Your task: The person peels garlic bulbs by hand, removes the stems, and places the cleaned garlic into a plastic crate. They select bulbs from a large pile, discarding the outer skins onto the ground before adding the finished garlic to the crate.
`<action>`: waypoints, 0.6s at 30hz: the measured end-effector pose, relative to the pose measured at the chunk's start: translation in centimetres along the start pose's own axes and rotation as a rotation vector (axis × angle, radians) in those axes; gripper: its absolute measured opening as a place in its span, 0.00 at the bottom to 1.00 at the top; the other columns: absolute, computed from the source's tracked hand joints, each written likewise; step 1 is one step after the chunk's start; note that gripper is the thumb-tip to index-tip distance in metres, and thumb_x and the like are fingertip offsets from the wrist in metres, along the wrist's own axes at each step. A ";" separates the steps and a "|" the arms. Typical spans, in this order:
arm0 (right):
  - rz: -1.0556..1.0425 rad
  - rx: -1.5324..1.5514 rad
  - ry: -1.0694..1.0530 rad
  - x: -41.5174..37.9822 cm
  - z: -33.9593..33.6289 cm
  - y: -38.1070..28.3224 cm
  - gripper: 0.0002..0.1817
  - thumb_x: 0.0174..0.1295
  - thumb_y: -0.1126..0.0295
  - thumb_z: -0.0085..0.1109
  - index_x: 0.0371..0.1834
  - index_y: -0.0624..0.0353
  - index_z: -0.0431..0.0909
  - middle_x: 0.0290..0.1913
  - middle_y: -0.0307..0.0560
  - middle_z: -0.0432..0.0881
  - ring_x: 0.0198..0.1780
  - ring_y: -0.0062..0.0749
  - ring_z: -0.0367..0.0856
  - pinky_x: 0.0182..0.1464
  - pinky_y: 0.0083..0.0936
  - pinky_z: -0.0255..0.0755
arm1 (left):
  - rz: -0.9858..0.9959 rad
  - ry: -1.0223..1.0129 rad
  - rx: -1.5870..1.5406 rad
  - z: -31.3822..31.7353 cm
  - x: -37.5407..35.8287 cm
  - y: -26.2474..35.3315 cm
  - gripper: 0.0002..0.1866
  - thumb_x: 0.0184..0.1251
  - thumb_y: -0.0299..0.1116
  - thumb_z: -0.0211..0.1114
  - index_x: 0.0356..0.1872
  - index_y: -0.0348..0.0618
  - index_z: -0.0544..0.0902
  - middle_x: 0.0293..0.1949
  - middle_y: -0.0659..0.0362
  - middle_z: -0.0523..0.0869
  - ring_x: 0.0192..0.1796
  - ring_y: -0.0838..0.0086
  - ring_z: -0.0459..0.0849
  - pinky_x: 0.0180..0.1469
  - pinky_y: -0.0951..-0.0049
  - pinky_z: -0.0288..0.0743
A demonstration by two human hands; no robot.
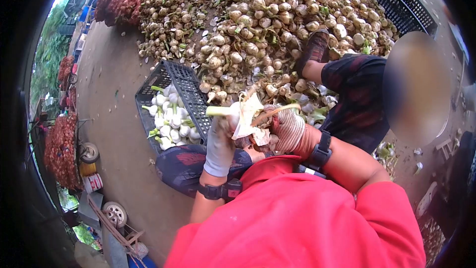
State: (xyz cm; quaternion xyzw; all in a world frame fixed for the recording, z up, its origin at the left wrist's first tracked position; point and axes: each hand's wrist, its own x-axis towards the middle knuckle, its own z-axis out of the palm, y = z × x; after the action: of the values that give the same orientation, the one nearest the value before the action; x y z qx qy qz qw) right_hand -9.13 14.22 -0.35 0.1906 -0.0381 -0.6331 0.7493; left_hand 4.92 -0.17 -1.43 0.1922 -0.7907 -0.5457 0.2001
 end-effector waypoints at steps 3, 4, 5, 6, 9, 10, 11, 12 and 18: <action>-0.583 -1.812 -0.066 0.4 -3.3 -1.0 0.16 0.55 0.73 0.65 0.47 0.58 0.78 0.39 0.35 0.81 0.38 0.21 0.80 0.36 0.21 0.76 | 0.019 -0.019 -0.001 -0.6 1.3 1.0 0.27 0.71 0.54 0.48 0.47 0.35 0.76 0.35 0.56 0.78 0.37 0.71 0.78 0.38 0.71 0.70; -0.685 -2.165 -0.154 0.2 -2.3 -1.0 0.09 0.54 0.73 0.64 0.39 0.59 0.80 0.31 0.35 0.80 0.31 0.17 0.78 0.30 0.20 0.73 | 0.038 -0.015 -0.017 -0.6 1.3 1.0 0.26 0.72 0.53 0.48 0.45 0.35 0.76 0.32 0.56 0.77 0.34 0.70 0.77 0.36 0.70 0.69; -0.393 -1.657 -0.014 0.3 -1.3 -0.5 0.06 0.56 0.74 0.62 0.37 0.59 0.80 0.27 0.37 0.79 0.28 0.19 0.77 0.29 0.21 0.73 | 0.208 0.120 0.283 0.5 2.0 0.7 0.24 0.71 0.52 0.50 0.42 0.36 0.78 0.27 0.58 0.76 0.29 0.73 0.75 0.31 0.74 0.68; -0.129 -1.140 0.107 0.7 -0.3 -0.1 0.03 0.58 0.74 0.60 0.34 0.59 0.80 0.24 0.39 0.78 0.25 0.21 0.77 0.28 0.22 0.73 | -0.109 0.014 0.163 -0.1 2.6 -0.5 0.20 0.71 0.47 0.53 0.39 0.38 0.80 0.25 0.63 0.78 0.26 0.78 0.75 0.28 0.77 0.66; -0.366 -1.868 0.055 0.3 2.7 -0.6 0.07 0.62 0.72 0.56 0.40 0.63 0.79 0.30 0.42 0.81 0.28 0.22 0.79 0.30 0.18 0.74 | -0.332 0.179 -0.256 0.8 3.3 1.1 0.13 0.71 0.39 0.56 0.37 0.41 0.81 0.25 0.67 0.80 0.27 0.82 0.77 0.29 0.79 0.69; -0.486 -2.087 0.110 -0.3 4.4 -0.6 0.08 0.62 0.71 0.56 0.41 0.63 0.79 0.28 0.40 0.81 0.27 0.19 0.78 0.29 0.17 0.73 | -0.438 0.199 -0.407 0.4 3.3 2.2 0.11 0.71 0.36 0.56 0.37 0.40 0.81 0.28 0.66 0.81 0.29 0.82 0.78 0.31 0.79 0.71; -0.231 -1.679 0.392 -1.4 7.5 -0.7 0.10 0.60 0.71 0.57 0.42 0.64 0.79 0.29 0.40 0.80 0.27 0.19 0.77 0.29 0.18 0.73 | -0.319 0.208 -0.607 0.4 2.9 1.3 0.10 0.72 0.34 0.53 0.39 0.39 0.79 0.33 0.63 0.81 0.35 0.81 0.79 0.37 0.79 0.73; -0.339 -1.477 0.346 -2.4 6.0 -1.8 0.12 0.57 0.71 0.57 0.43 0.66 0.78 0.30 0.40 0.81 0.28 0.20 0.78 0.30 0.19 0.73 | -0.390 0.226 -0.832 -0.2 2.3 0.7 0.11 0.73 0.35 0.51 0.41 0.38 0.78 0.36 0.59 0.81 0.38 0.78 0.80 0.43 0.77 0.74; -0.699 -2.916 1.018 -11.6 0.2 -4.8 0.43 0.52 0.47 0.64 0.69 0.52 0.61 0.65 0.52 0.68 0.61 0.47 0.70 0.61 0.34 0.67 | -0.316 0.122 -1.577 -3.2 0.6 0.3 0.14 0.68 0.45 0.56 0.38 0.44 0.75 0.42 0.58 0.77 0.47 0.67 0.76 0.47 0.59 0.75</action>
State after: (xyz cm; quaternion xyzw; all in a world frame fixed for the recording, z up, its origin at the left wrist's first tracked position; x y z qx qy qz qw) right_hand -15.91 24.71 0.36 0.4804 -0.8663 0.1314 -0.0389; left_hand 6.03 -2.90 -0.03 0.1332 -0.1240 -0.9535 0.2402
